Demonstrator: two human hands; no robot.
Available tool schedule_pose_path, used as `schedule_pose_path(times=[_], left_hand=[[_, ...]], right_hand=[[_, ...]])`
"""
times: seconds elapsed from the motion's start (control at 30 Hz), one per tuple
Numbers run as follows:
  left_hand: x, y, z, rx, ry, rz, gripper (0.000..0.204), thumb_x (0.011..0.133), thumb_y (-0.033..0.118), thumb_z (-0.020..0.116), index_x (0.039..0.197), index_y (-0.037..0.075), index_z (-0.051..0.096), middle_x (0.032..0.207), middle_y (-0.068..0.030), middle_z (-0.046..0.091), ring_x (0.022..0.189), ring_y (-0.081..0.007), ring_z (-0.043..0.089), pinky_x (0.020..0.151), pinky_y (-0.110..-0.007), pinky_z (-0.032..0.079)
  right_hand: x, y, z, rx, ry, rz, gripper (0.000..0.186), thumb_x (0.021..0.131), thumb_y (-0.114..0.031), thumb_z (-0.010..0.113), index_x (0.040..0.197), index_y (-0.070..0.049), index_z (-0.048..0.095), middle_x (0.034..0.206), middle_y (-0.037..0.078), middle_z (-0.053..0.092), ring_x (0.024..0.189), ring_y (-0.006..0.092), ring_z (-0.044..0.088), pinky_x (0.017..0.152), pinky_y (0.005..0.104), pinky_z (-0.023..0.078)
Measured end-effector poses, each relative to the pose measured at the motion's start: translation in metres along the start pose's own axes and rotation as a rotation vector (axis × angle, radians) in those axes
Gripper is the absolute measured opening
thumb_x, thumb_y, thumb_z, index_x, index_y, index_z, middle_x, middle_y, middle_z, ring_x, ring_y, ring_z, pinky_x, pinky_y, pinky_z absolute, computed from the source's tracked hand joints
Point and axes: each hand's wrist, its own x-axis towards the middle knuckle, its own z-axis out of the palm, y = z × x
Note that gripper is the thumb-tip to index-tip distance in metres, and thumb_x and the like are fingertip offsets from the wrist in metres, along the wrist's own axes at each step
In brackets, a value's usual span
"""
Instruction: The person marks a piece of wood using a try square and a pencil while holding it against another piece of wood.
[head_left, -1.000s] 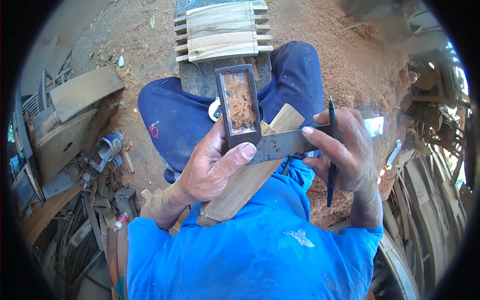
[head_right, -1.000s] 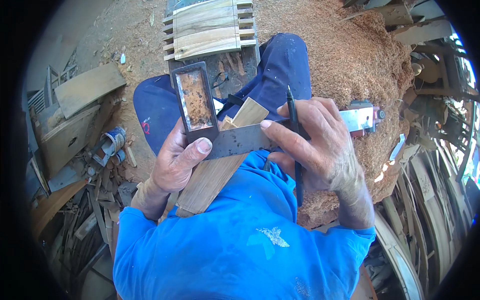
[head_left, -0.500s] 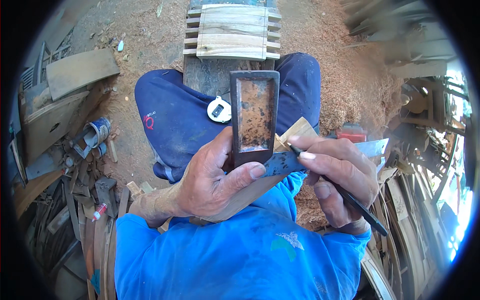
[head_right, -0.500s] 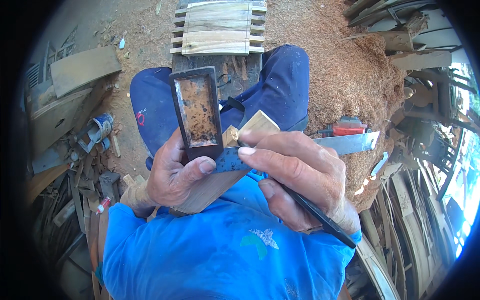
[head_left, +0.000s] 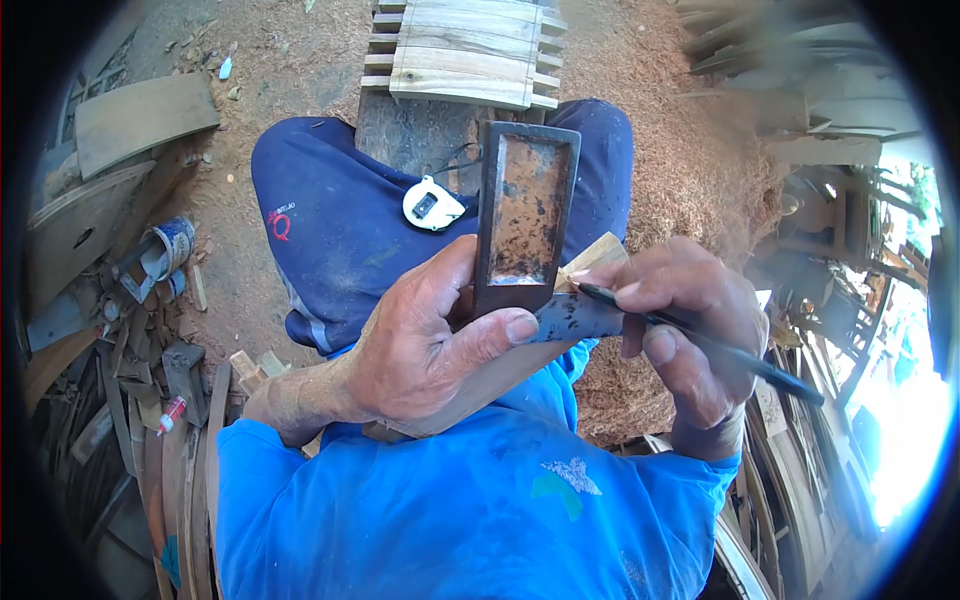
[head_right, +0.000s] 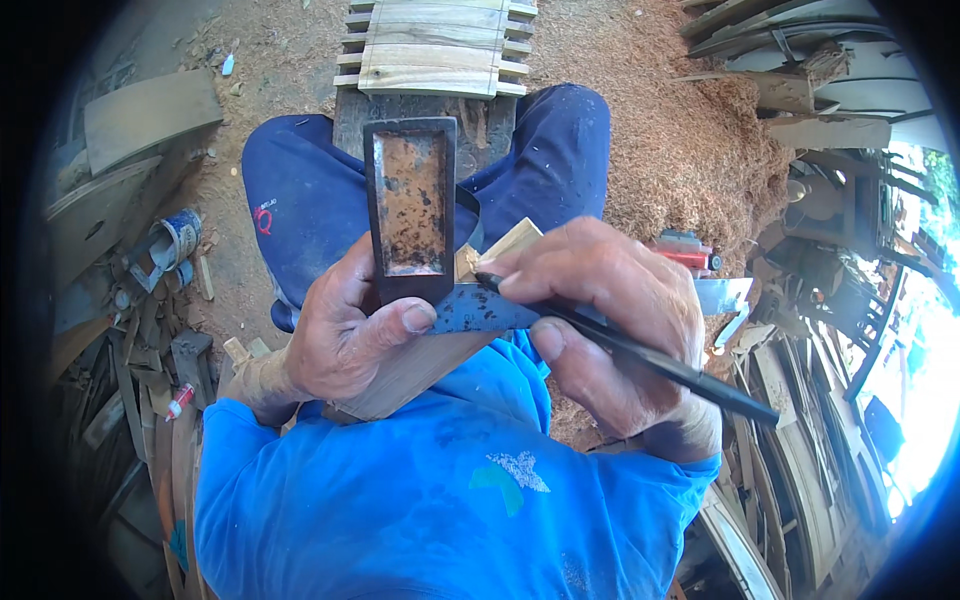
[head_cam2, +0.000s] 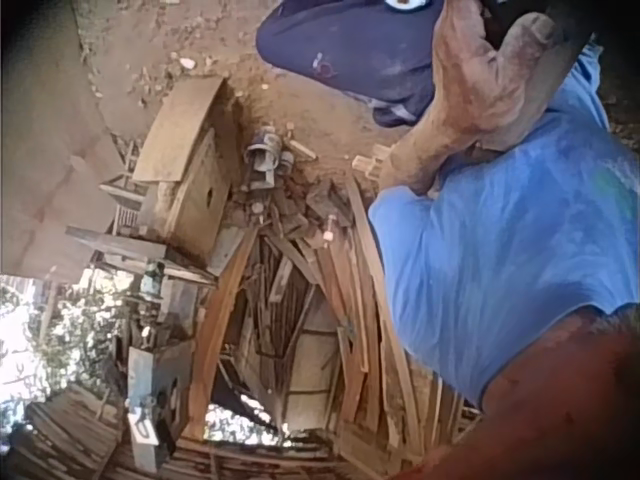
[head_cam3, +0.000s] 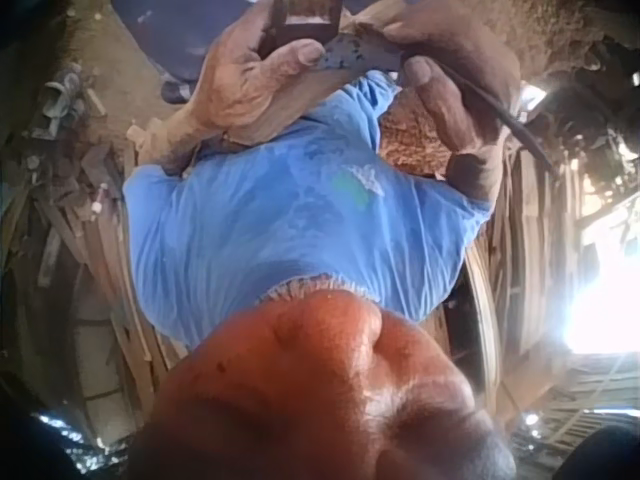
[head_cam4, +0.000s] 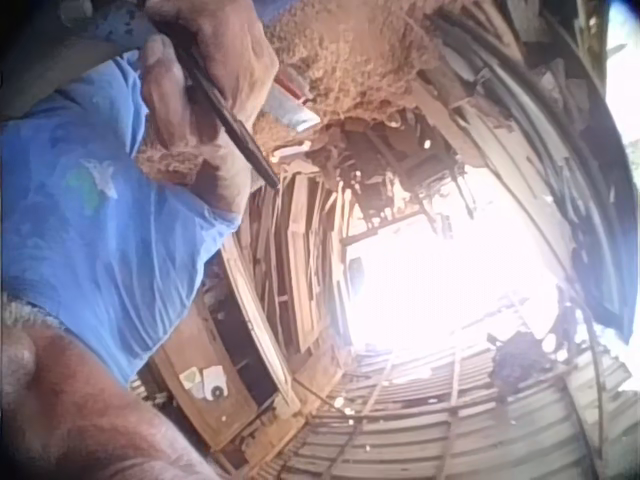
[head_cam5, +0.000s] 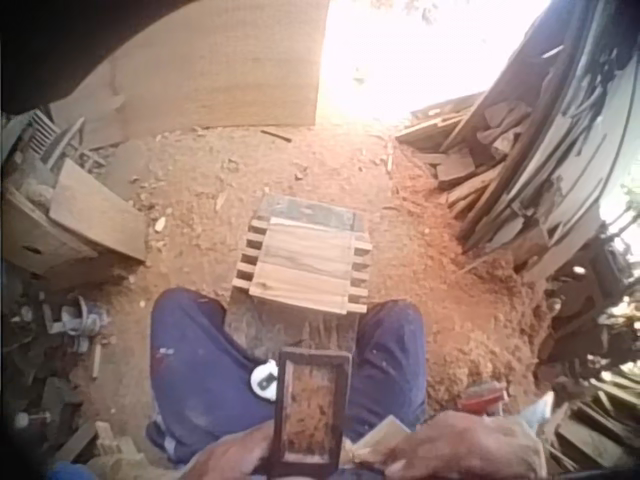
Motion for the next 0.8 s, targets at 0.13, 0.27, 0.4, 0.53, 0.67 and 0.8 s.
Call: schedule_pose_path(times=[0.13,0.27,0.4,0.53,0.67,0.8], left_hand=[[-0.001,-0.002,-0.002,-0.011,-0.031,-0.035,0.047,0.102,0.026,0.066,0.133,-0.004,0.05,0.116,-0.0133,0.068,0.107,-0.0131,0.065,0.09,-0.031,0.054],[0.001,-0.005,0.0,-0.066,-0.023,-0.021,0.049,0.102,0.026,0.066,0.136,-0.004,0.049,0.12,-0.0143,0.068,0.11,-0.0147,0.065,0.094,-0.032,0.053],[0.001,-0.003,0.002,-0.1,-0.032,-0.046,0.05,0.102,0.026,0.066,0.138,-0.004,0.048,0.123,-0.014,0.067,0.111,-0.0154,0.065,0.096,-0.034,0.053],[0.002,-0.003,0.002,-0.117,-0.029,-0.053,0.052,0.102,0.025,0.066,0.14,-0.005,0.046,0.125,-0.0135,0.067,0.114,-0.0156,0.063,0.099,-0.034,0.052],[0.002,0.0,0.002,-0.156,-0.019,-0.142,0.062,0.098,0.039,0.07,0.139,-0.002,0.049,0.125,-0.0081,0.062,0.113,-0.0132,0.058,0.099,-0.029,0.046],[0.004,0.002,0.004,-0.168,-0.014,-0.14,0.062,0.098,0.039,0.07,0.139,-0.001,0.049,0.124,-0.0081,0.062,0.112,-0.0133,0.059,0.099,-0.029,0.046]], right_hand=[[0.014,-0.003,-0.009,-0.024,-0.085,0.008,0.022,0.081,-0.015,0.066,0.095,0.002,0.067,0.087,0.017,0.069,0.07,0.0237,0.067,0.063,0.0338,0.051],[0.019,0.0,-0.013,-0.054,-0.099,0.049,0.034,0.083,-0.028,0.069,0.091,0.004,0.069,0.084,0.019,0.068,0.067,0.0222,0.065,0.056,0.0312,0.049],[0.02,-0.004,-0.015,-0.063,-0.114,0.132,0.038,0.082,-0.032,0.07,0.089,0.006,0.069,0.083,0.022,0.069,0.074,0.0281,0.069,0.066,0.0366,0.054],[0.022,0.006,-0.02,-0.054,-0.167,0.06,0.033,0.081,-0.027,0.07,0.086,0.006,0.068,0.084,0.024,0.071,0.081,0.0332,0.073,0.076,0.0428,0.059],[0.023,0.014,-0.017,-0.032,-0.163,-0.094,0.025,0.081,-0.019,0.07,0.085,0.005,0.068,0.083,0.024,0.072,0.082,0.035,0.075,0.076,0.0445,0.062],[0.025,0.018,-0.02,-0.071,-0.19,-0.21,0.023,0.082,-0.018,0.07,0.085,0.005,0.068,0.082,0.024,0.073,0.078,0.0349,0.076,0.07,0.0435,0.062]])
